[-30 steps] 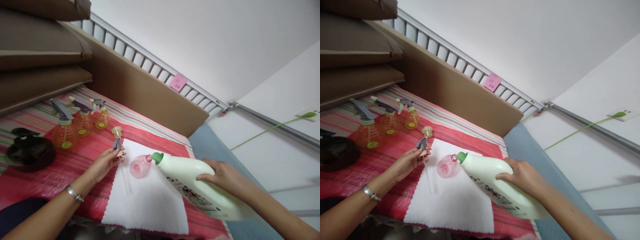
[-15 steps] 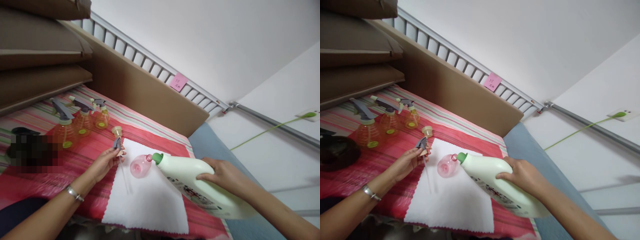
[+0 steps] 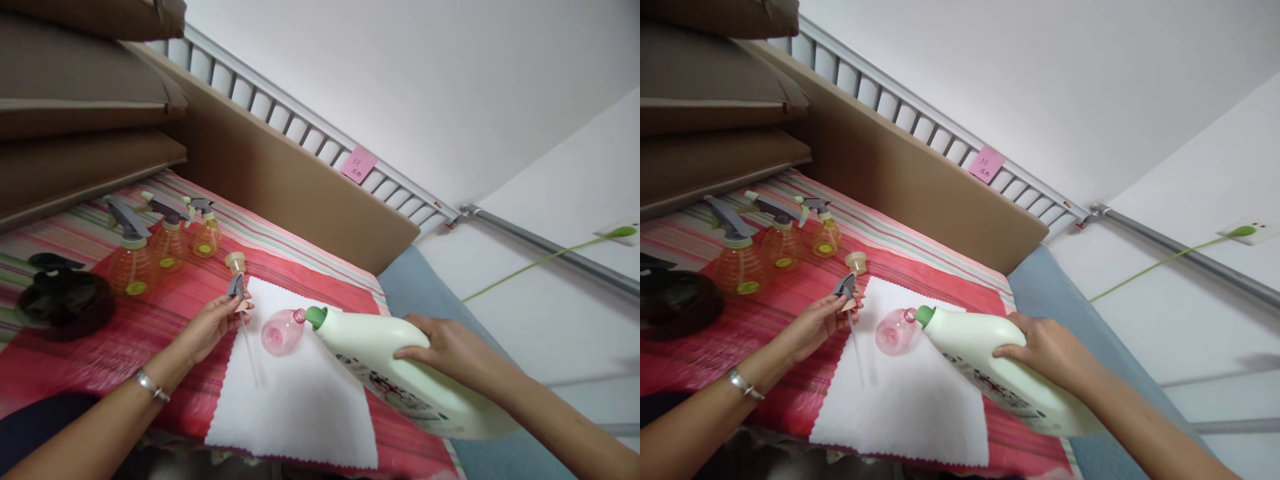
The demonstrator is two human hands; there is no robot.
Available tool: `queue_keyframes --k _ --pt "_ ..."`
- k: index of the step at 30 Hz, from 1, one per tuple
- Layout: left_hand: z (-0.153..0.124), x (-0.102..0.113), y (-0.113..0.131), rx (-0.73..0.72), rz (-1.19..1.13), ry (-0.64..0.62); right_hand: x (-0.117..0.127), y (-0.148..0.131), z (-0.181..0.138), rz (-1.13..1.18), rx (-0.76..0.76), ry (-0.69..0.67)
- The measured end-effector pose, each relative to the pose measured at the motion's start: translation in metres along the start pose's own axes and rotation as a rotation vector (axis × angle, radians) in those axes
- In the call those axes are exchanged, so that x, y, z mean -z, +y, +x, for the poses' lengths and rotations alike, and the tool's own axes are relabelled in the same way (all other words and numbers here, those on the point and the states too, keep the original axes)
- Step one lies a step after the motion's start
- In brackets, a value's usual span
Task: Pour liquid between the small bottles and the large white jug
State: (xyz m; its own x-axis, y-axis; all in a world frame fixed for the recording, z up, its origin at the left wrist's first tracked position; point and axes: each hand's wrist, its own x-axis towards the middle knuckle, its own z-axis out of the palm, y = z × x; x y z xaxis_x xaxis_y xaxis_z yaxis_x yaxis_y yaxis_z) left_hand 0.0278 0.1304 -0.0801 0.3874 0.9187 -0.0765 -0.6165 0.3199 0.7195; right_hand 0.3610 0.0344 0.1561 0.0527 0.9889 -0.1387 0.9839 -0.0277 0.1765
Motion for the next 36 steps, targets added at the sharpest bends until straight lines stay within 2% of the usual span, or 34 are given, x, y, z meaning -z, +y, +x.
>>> queue_keyframes --k 18,36 --pt "0.0 -0.002 0.001 -0.005 -0.004 0.0 0.008 -0.007 0.002 0.006 -0.036 -0.079" --pt "0.0 -0.003 0.001 -0.011 -0.007 0.0 0.013 -0.006 0.003 -0.034 0.002 -0.077"
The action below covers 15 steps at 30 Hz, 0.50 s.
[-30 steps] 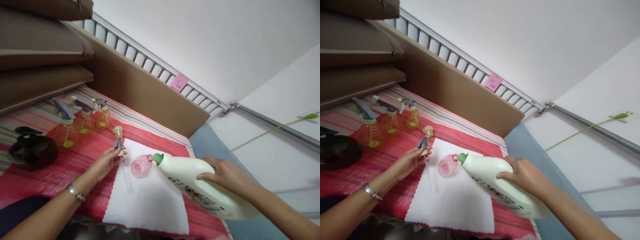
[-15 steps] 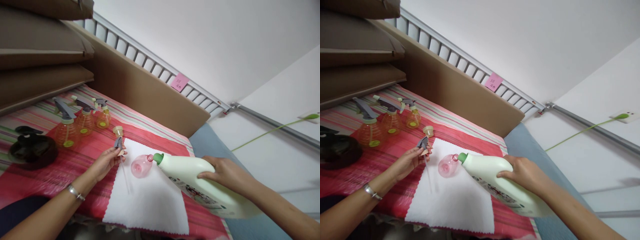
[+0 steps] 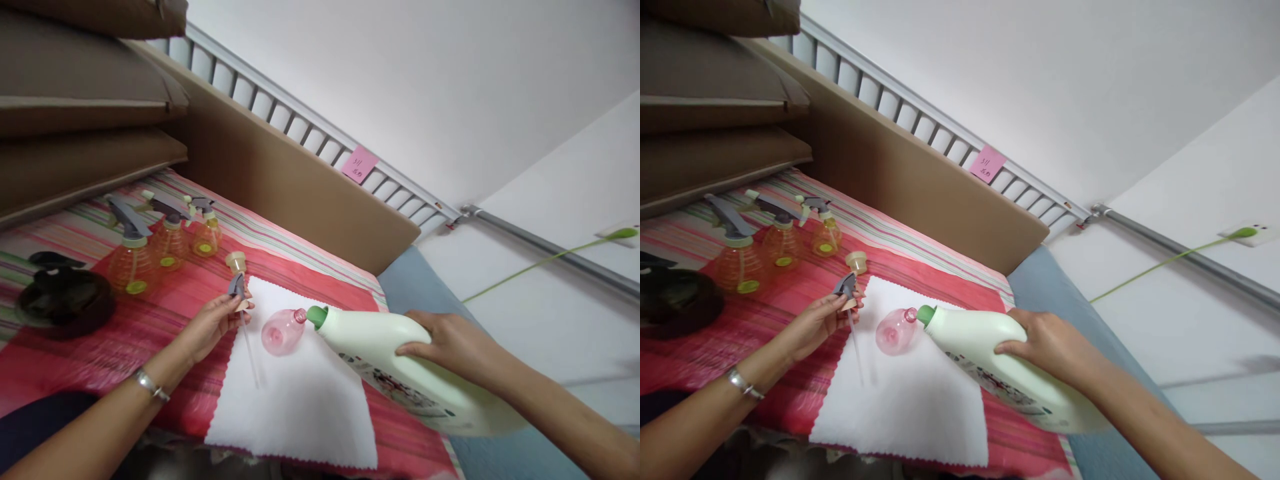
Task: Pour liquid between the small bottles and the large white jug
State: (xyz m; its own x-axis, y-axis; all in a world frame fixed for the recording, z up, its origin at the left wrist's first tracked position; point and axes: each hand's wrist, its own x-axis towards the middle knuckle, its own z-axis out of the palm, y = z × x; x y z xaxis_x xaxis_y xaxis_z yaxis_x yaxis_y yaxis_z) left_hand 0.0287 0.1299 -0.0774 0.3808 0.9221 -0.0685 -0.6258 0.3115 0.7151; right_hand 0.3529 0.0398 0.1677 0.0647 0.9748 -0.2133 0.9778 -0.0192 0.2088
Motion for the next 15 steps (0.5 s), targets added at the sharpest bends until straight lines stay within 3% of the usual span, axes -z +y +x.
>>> queue_keyframes --k 15 --pt "-0.0004 0.0017 -0.0012 -0.004 -0.006 -0.007 0.0016 0.0007 -0.0017 0.017 -0.004 -0.016"
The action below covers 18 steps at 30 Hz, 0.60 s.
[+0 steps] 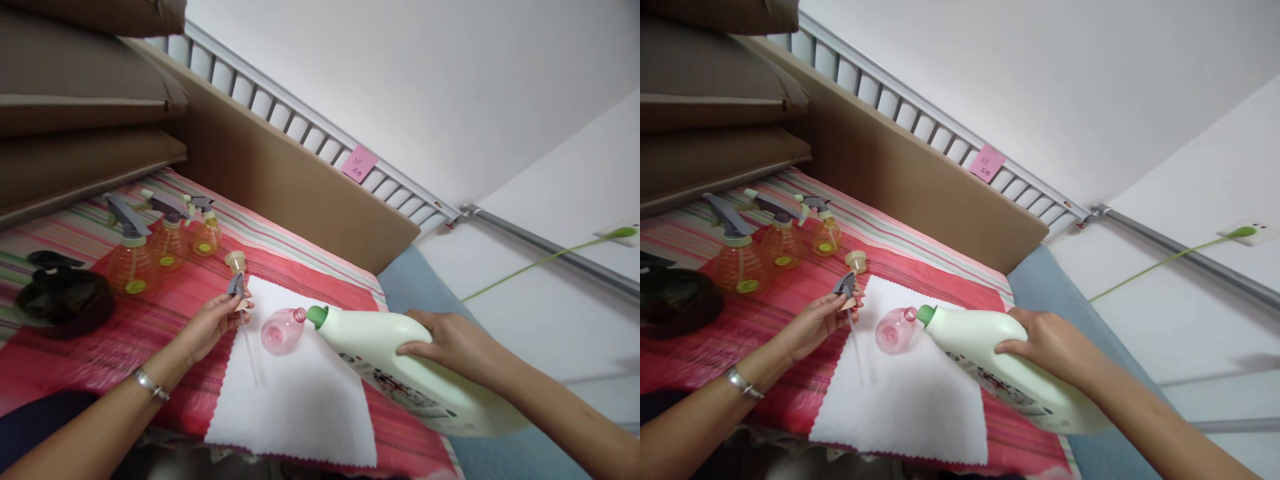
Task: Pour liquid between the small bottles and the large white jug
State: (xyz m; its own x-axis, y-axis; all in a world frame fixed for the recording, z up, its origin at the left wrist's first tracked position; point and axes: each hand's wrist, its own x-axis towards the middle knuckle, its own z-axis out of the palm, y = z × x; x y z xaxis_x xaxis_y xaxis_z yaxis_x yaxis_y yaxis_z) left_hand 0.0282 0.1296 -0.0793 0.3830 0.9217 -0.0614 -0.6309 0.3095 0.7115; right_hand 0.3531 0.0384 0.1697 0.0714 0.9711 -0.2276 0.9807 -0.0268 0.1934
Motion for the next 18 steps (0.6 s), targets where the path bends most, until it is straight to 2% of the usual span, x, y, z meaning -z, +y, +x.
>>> queue_keyframes --k 18 --pt "0.0014 0.001 -0.0008 0.006 -0.012 0.007 0.0019 0.0015 -0.0043 0.008 0.022 0.013"
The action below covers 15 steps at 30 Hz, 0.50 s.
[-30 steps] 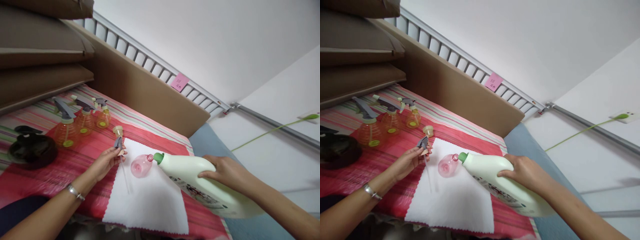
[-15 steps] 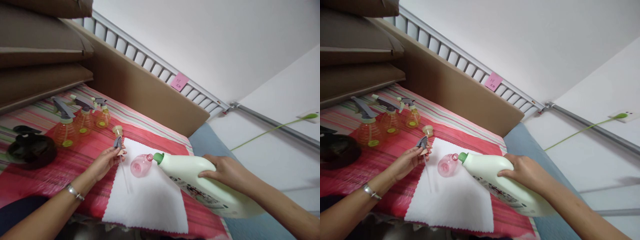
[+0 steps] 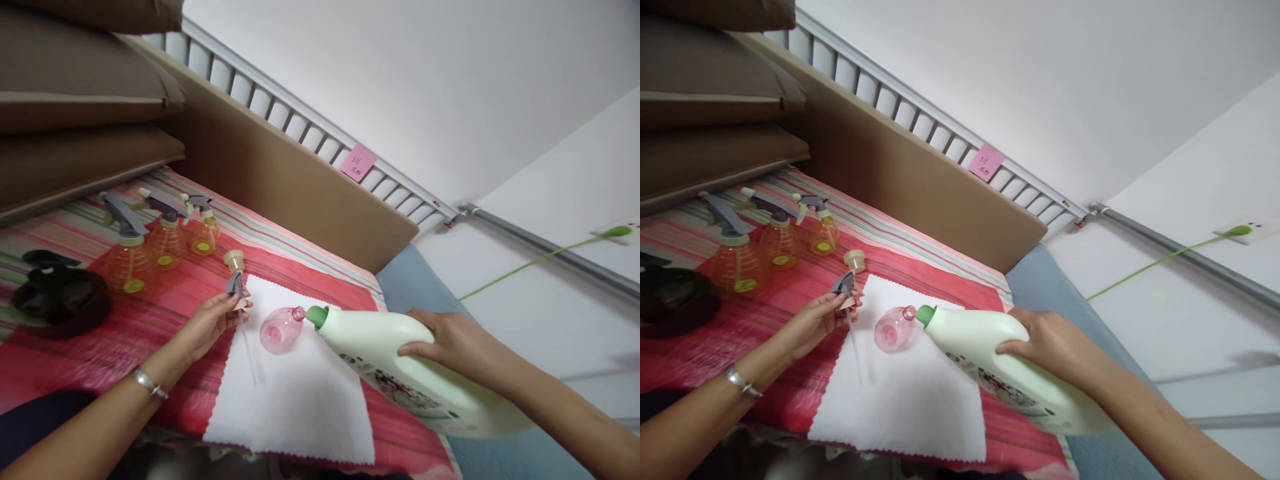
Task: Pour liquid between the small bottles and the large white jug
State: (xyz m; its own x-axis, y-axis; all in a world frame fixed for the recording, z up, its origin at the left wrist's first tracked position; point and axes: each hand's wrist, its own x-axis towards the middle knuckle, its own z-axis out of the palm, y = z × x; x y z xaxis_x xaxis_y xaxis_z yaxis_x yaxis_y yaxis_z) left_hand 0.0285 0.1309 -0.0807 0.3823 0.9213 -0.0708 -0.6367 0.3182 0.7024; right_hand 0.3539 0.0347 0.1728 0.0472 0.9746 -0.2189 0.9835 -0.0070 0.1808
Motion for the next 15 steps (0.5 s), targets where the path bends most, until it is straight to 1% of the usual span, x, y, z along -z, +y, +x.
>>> queue_keyframes --k 6,15 --pt "-0.0004 0.0002 0.0 0.002 -0.013 0.006 0.0004 0.0003 -0.0003 0.008 -0.001 0.013" --pt "0.0002 0.0001 -0.0001 -0.005 -0.024 0.009 0.0031 -0.0012 -0.0025 0.004 -0.024 -0.006"
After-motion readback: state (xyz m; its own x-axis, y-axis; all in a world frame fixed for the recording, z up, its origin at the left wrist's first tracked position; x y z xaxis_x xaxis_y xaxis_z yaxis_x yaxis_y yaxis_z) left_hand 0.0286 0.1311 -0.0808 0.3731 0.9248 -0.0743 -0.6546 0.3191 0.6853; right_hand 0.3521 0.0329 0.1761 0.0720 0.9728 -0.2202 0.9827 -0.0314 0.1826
